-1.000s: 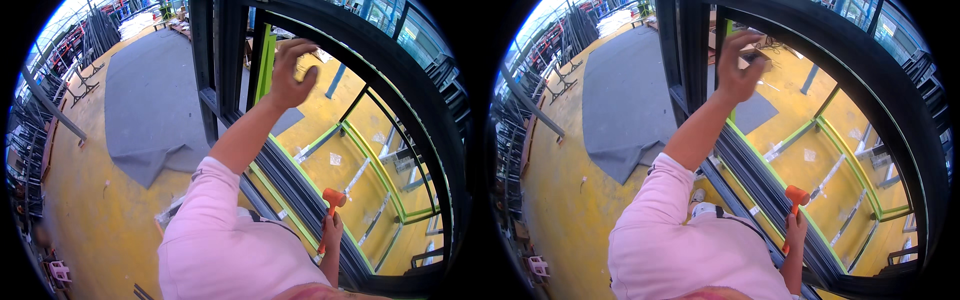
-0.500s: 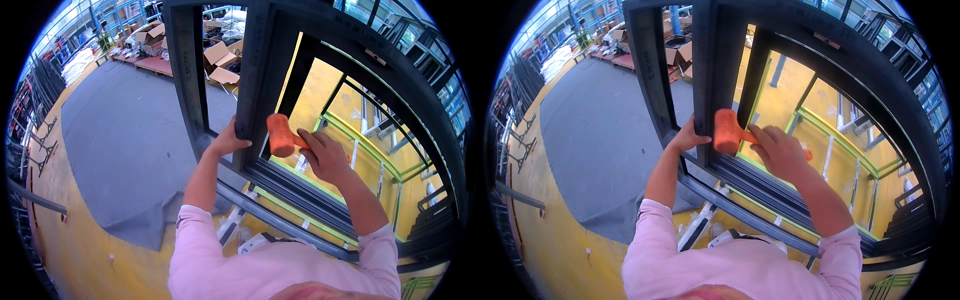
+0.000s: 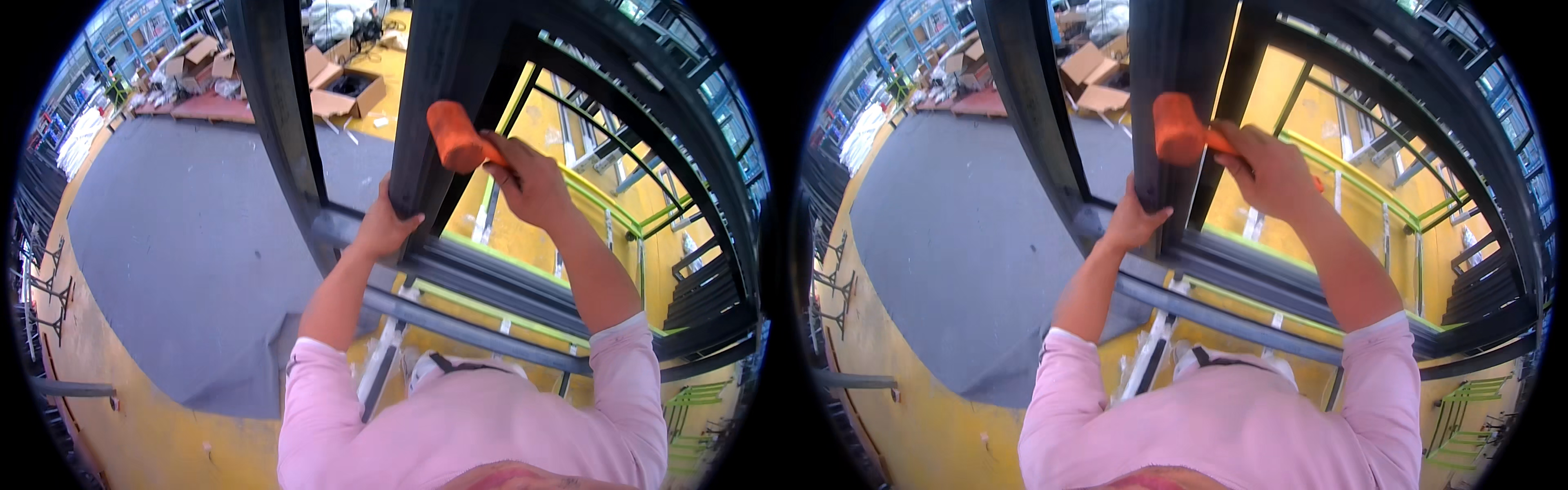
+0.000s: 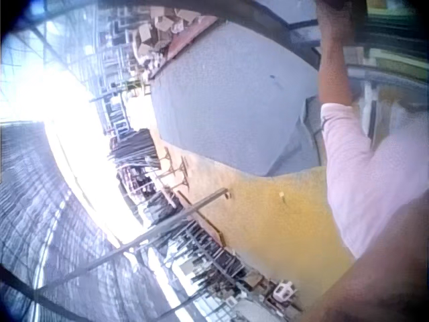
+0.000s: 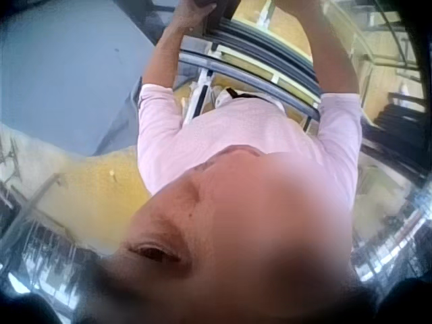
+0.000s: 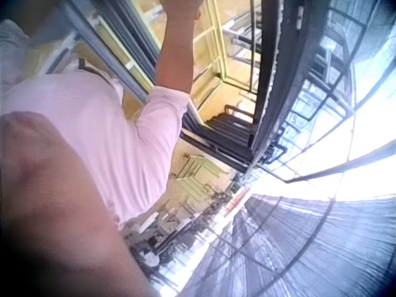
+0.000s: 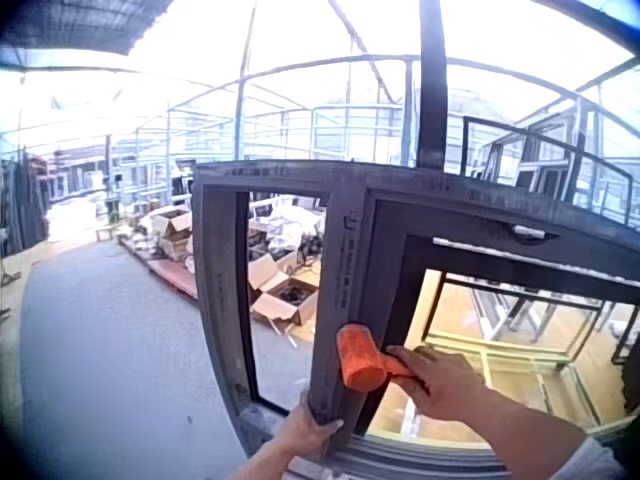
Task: The person assembles a metal window frame by inserting seal strips and striking the frame components with a rubber mallet.
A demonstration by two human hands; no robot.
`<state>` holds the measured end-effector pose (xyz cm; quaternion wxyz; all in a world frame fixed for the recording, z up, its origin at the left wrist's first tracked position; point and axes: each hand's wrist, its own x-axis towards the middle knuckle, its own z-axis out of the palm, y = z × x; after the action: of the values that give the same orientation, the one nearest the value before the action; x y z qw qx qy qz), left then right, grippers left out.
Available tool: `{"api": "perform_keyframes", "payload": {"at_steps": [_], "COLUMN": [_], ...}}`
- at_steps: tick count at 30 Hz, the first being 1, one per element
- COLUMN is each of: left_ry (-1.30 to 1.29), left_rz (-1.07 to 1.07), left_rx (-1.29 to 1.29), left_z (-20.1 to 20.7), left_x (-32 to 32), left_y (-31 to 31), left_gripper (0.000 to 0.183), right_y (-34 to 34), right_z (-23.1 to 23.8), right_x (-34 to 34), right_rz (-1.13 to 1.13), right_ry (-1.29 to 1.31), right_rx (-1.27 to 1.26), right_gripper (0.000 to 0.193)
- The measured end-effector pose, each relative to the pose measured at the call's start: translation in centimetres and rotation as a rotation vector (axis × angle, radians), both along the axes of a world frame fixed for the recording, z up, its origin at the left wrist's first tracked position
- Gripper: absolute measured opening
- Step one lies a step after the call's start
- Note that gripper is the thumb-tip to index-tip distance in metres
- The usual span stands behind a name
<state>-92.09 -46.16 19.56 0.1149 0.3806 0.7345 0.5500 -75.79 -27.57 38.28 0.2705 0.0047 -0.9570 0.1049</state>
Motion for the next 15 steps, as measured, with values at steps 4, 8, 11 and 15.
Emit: {"api": "perform_keyframes", "payload": {"at_steps": [4,8,11,15], "left_ry": [0.037,0.150,0.063,-0.040], "left_rz": [0.022,0.004,0.000,-0.005], "left_rx": [-0.072,-0.010,0.003,-0.115], "left_z": [-0.2,-0.9,3.3,2.1], "left_x": [0.6,0.3,2.0,1.0], "left_y": [0.1,0.9,-0.6,0.0], "left_gripper": [0.100,0.099,0.081,0.103], "right_y": [-0.7,-2.4,-5.6,-6.9], "right_z": [-6.5,-16.2,-22.4,-25.5], "right_x": [4.2,7.4,5.8,3.4], "right_rz": [0.103,0.144,0.174,0.284], "right_ry": [-0.089,-0.732,-1.002,-1.001], "right_rx": [-0.165,0.005,0.125,0.187], "right_gripper": [0.036,0.038,0.042,0.043]}}
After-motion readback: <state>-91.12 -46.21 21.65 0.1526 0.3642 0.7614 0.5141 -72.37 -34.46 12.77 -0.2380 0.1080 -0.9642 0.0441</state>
